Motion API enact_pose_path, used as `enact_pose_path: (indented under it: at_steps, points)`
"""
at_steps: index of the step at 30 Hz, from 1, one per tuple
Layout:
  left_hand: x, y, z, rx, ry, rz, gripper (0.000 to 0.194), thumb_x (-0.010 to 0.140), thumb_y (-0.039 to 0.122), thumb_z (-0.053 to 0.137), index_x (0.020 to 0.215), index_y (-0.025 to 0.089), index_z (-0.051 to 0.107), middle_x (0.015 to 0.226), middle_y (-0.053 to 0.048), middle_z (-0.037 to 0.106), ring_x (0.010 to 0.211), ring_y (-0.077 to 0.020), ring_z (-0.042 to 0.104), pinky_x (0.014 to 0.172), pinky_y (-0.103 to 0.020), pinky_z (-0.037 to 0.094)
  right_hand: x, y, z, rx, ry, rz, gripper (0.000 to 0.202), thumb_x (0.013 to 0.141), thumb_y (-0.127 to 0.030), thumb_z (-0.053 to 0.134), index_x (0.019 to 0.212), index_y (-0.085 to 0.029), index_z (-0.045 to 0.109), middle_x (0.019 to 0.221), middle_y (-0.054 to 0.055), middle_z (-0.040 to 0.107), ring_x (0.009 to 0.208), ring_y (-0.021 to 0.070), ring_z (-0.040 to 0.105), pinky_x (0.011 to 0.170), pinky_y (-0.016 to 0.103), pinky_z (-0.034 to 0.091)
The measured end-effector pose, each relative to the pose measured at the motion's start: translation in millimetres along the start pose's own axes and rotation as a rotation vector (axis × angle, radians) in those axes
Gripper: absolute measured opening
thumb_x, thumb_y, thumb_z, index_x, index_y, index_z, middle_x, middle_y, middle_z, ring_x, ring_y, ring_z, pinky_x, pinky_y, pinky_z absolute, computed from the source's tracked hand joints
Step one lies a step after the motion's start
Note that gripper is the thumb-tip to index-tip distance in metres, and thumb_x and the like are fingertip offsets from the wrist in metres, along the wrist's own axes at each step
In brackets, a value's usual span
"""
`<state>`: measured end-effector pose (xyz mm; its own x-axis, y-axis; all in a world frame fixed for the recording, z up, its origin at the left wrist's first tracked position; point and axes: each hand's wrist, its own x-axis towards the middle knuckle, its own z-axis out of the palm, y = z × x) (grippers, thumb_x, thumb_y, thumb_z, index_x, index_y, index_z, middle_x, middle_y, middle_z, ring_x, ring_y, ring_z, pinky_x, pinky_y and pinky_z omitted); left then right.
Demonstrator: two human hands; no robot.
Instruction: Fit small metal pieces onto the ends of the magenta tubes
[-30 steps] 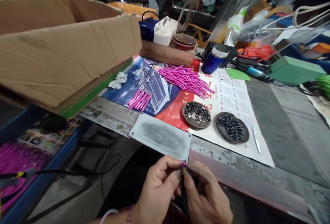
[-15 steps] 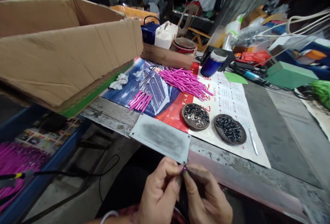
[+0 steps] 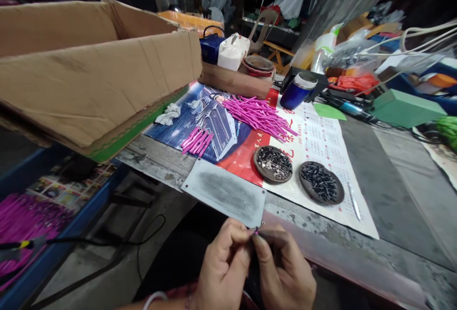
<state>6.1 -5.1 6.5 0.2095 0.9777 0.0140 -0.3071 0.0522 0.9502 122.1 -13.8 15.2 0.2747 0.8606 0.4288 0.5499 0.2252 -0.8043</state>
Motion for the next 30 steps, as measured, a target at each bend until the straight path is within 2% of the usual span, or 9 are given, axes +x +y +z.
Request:
enact_pose_path:
  at_steps: [3, 7, 9, 13, 16, 19, 22, 30]
  points:
    - [-0.5, -0.9, 0.1, 0.018, 0.003, 0.032, 0.013, 0.102, 0.021, 0.052, 0.096, 0.024, 0.063, 0.088, 0.001, 0.054, 0.074, -0.0112, 0.052, 0.069, -0.019, 0.047, 1.6, -1.7, 0.3, 0.03, 0.014, 0.043, 0.012, 0.094, -0.025, 0.065, 0.082, -0.023, 0.066, 0.074, -0.002, 0.07, 0.062, 0.0119, 0.067, 0.061, 0.017, 0.053]
    - [0.9, -1.6, -0.3, 0.055, 0.016, 0.104, 0.015, 0.101, 0.017, 0.052, 0.098, 0.025, 0.064, 0.087, 0.002, 0.054, 0.072, -0.0107, 0.052, 0.066, -0.017, 0.047, 5.4, -3.5, -0.8, 0.108, -0.034, 0.072, 0.014, 0.093, -0.024, 0.065, 0.08, -0.022, 0.067, 0.074, -0.001, 0.07, 0.064, 0.013, 0.067, 0.061, 0.018, 0.053]
    - [2.5, -1.2, -0.7, 0.082, 0.026, 0.132, 0.014, 0.1, 0.016, 0.054, 0.096, 0.025, 0.064, 0.087, 0.002, 0.055, 0.075, -0.0114, 0.054, 0.069, -0.017, 0.049, 5.5, -3.7, -1.3, 0.141, -0.06, 0.091, 0.014, 0.094, -0.023, 0.065, 0.08, -0.022, 0.067, 0.074, -0.001, 0.07, 0.065, 0.0127, 0.068, 0.062, 0.018, 0.054]
    - [4.5, 1.8, -1.2, 0.121, 0.047, 0.192, 0.018, 0.1, 0.014, 0.053, 0.097, 0.027, 0.065, 0.086, 0.002, 0.057, 0.077, -0.0117, 0.058, 0.074, -0.018, 0.053, 0.0, -3.6, 0.7, 0.202, -0.085, 0.129, 0.011, 0.095, -0.022, 0.065, 0.084, -0.022, 0.067, 0.077, -0.001, 0.069, 0.069, 0.0128, 0.068, 0.065, 0.019, 0.055]
    - [3.5, 5.2, -1.1, 0.134, 0.065, 0.216, 0.021, 0.1, 0.014, 0.052, 0.099, 0.028, 0.066, 0.087, 0.003, 0.058, 0.078, -0.0113, 0.06, 0.075, -0.017, 0.053, -5.5, -7.2, 6.2, 0.235, -0.057, 0.165, 0.011, 0.094, -0.024, 0.066, 0.083, -0.021, 0.066, 0.077, 0.0, 0.068, 0.069, 0.0133, 0.066, 0.065, 0.02, 0.054]
    - [1.9, 7.1, -1.1, 0.125, 0.076, 0.21, 0.019, 0.101, 0.015, 0.052, 0.096, 0.027, 0.066, 0.086, 0.002, 0.059, 0.077, -0.0111, 0.061, 0.074, -0.016, 0.054, -9.0, -14.4, 13.2, 0.188, 0.037, 0.199, 0.016, 0.094, -0.028, 0.068, 0.08, -0.021, 0.065, 0.075, -0.002, 0.065, 0.067, 0.0121, 0.063, 0.065, 0.02, 0.051]
    - [1.3, 6.0, -1.0, 0.118, 0.075, 0.192, 0.017, 0.101, 0.017, 0.052, 0.092, 0.025, 0.064, 0.086, 0.002, 0.058, 0.075, -0.0108, 0.06, 0.073, -0.016, 0.053, -11.0, -19.3, 18.4, 0.098, 0.116, 0.169, 0.017, 0.095, -0.029, 0.066, 0.079, -0.022, 0.065, 0.072, -0.003, 0.065, 0.063, 0.0108, 0.06, 0.065, 0.019, 0.047]
    - [-1.4, 1.8, 2.1, 0.103, 0.077, 0.174, 0.014, 0.1, 0.019, 0.054, 0.087, 0.023, 0.058, 0.082, 0.002, 0.054, 0.073, -0.0112, 0.055, 0.068, -0.016, 0.051, -12.1, -11.1, 18.2, -0.116, 0.127, 0.035, 0.028, 0.102, -0.037, 0.055, 0.078, -0.023, 0.059, 0.067, -0.003, 0.063, 0.054, 0.0126, 0.057, 0.056, 0.024, 0.042]
